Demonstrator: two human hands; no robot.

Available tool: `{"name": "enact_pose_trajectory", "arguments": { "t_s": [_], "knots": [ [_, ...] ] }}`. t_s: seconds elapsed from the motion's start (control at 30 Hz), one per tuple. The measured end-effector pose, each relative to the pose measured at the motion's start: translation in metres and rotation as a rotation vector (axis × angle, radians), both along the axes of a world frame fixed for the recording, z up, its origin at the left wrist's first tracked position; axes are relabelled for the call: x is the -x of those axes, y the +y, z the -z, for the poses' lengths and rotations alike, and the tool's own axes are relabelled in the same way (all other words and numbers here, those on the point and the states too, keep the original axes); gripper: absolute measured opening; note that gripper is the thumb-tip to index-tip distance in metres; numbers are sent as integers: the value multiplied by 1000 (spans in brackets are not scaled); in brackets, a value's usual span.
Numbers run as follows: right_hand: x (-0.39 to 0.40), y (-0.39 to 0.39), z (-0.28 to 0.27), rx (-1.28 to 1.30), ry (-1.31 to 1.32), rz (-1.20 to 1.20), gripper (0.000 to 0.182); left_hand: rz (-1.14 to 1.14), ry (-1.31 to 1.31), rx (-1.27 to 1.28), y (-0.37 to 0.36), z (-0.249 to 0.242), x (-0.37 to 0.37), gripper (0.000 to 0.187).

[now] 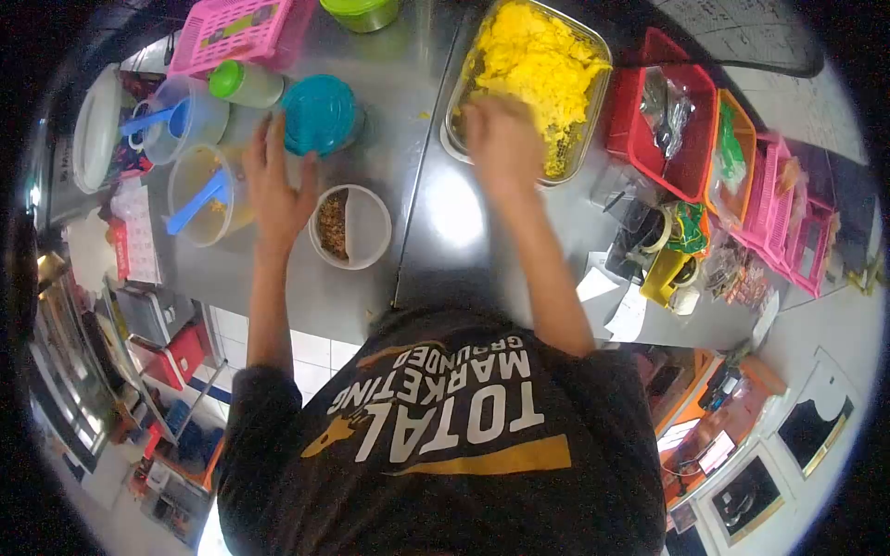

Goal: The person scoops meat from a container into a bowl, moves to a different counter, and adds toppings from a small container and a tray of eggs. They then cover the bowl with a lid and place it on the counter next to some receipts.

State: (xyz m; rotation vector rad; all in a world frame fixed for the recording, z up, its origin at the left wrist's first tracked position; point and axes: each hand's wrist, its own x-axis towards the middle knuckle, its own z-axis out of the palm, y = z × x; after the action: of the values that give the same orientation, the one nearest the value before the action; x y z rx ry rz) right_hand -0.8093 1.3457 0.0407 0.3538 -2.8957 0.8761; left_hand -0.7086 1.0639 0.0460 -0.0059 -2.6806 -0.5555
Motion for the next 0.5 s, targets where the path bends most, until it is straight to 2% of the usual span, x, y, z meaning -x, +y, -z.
{"name": "enact_pose_trajectory", "arguments": {
  "t_s": [0.03, 0.13, 0.23, 0.33, 0.43, 0.5],
  "knots": [
    [6, 28, 4, -192, 35, 16, 28, -47, -72, 60, -6, 4, -19, 53],
    [17, 75, 19, -322, -88, -125, 30, -109, -537, -414, -7, -6, -53, 38],
    [22, 78, 25, -270, -267, -216, 31, -56, -350, -247, -4, -7, -61, 27],
    [19, 80, 23, -161, -316, -218, 30, 57, -483, -404, -11, 14, -67, 20],
    [19, 82, 14, -158, -259, -203, 25, 45, -425, -424, -7, 24, -70, 17],
    [11, 78, 2, -260, -148, -125, 20, -3, -544, -485, -1, 23, -74, 15]
  ]
}}
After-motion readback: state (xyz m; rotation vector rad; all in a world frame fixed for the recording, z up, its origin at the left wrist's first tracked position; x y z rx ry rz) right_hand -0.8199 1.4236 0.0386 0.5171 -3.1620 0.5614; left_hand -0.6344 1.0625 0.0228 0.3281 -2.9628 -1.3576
